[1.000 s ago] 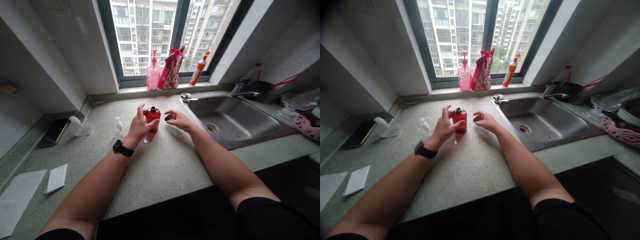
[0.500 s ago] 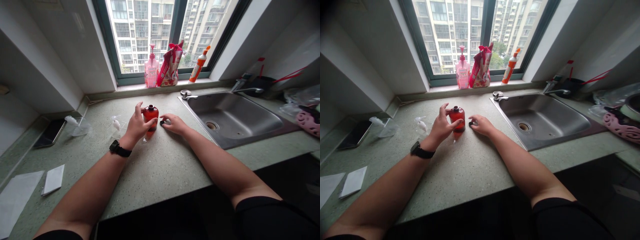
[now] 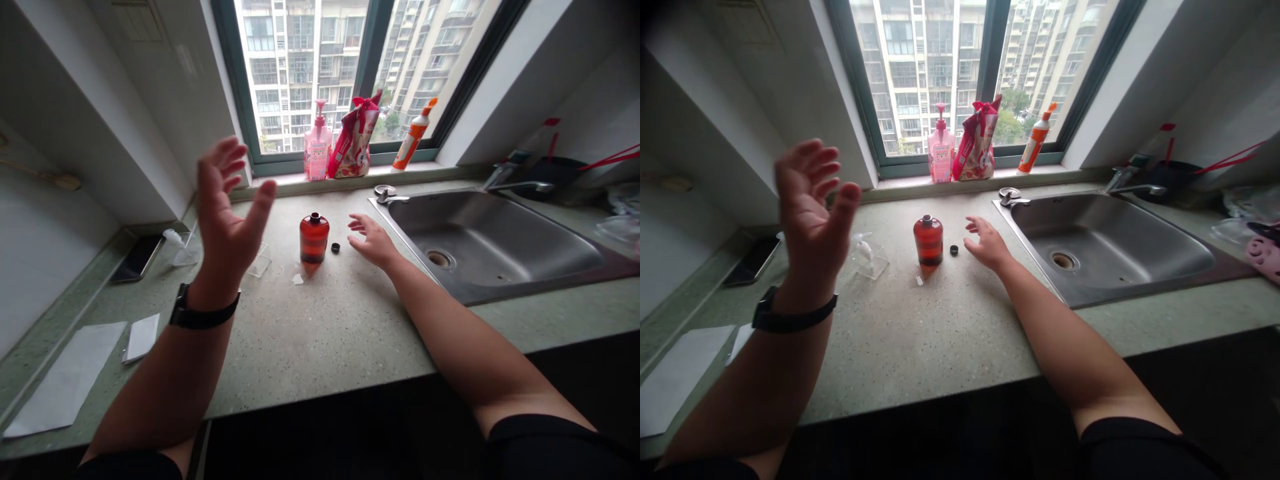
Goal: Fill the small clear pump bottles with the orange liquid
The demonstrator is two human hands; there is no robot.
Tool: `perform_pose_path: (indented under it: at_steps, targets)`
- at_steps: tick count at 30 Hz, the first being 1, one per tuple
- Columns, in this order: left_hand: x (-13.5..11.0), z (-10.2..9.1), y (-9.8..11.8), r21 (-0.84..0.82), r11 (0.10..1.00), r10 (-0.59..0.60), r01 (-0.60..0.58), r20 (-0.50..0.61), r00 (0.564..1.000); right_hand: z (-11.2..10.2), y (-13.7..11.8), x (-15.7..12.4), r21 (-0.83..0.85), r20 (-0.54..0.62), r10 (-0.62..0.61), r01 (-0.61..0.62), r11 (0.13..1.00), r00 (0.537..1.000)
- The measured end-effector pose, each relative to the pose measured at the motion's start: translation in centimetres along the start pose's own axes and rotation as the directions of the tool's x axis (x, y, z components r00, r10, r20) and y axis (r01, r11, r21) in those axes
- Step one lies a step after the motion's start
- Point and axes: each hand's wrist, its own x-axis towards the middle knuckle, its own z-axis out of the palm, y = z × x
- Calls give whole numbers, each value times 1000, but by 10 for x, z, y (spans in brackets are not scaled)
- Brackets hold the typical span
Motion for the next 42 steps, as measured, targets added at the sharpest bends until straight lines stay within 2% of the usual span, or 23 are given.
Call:
perform_pose_path:
  at_steps: [2,4,6,9,11,13,14,16,19,22,24,29,32,36,42]
  targets:
    - [5,-29,3,22,1000,14,-12,-109,994,-6,-6,1,40,-122,12,-7,999,993]
    - [-8,-50,-8,59,997,-41,49,-130,991,-8,-15,1,82,-239,4,16,996,971]
    - [-36,-60,-28,104,983,-143,154,-110,984,-8,-29,-2,95,-320,-35,69,993,947]
    - [-85,-62,-60,188,929,-314,317,-48,948,-6,-55,-10,47,-389,-168,201,978,906]
    - [-111,-58,-73,223,875,-444,430,15,896,-5,-73,-17,-73,-373,-337,335,939,864]
    - [-126,-50,-78,274,818,-545,506,86,834,-3,-89,-24,-187,-274,-518,483,855,810]
    - [-130,-46,-78,311,802,-565,510,117,817,-1,-97,-27,-196,-215,-580,547,814,786]
    - [-133,-38,-77,373,792,-570,483,170,804,5,-108,-33,-165,-135,-628,607,777,766]
    - [-135,-31,-77,419,799,-546,431,206,812,15,-118,-41,-116,2,-615,611,783,789]
    - [-136,-30,-78,423,817,-505,392,199,840,24,-119,-44,-79,117,-579,589,804,807]
    - [-135,-33,-75,402,844,-459,356,196,866,27,-119,-45,-58,144,-564,576,815,813]
    - [-127,-39,-51,345,917,-288,198,230,930,26,-121,-47,12,110,-500,501,865,859]
    - [-123,-37,-35,325,944,-154,55,286,946,23,-125,-48,63,45,-455,452,890,890]
    - [-124,-29,-18,323,944,-52,-72,360,932,18,-133,-52,53,-15,-446,446,893,895]
    - [-130,-19,0,378,911,-31,-165,463,886,18,-148,-59,-161,25,-478,475,865,878]
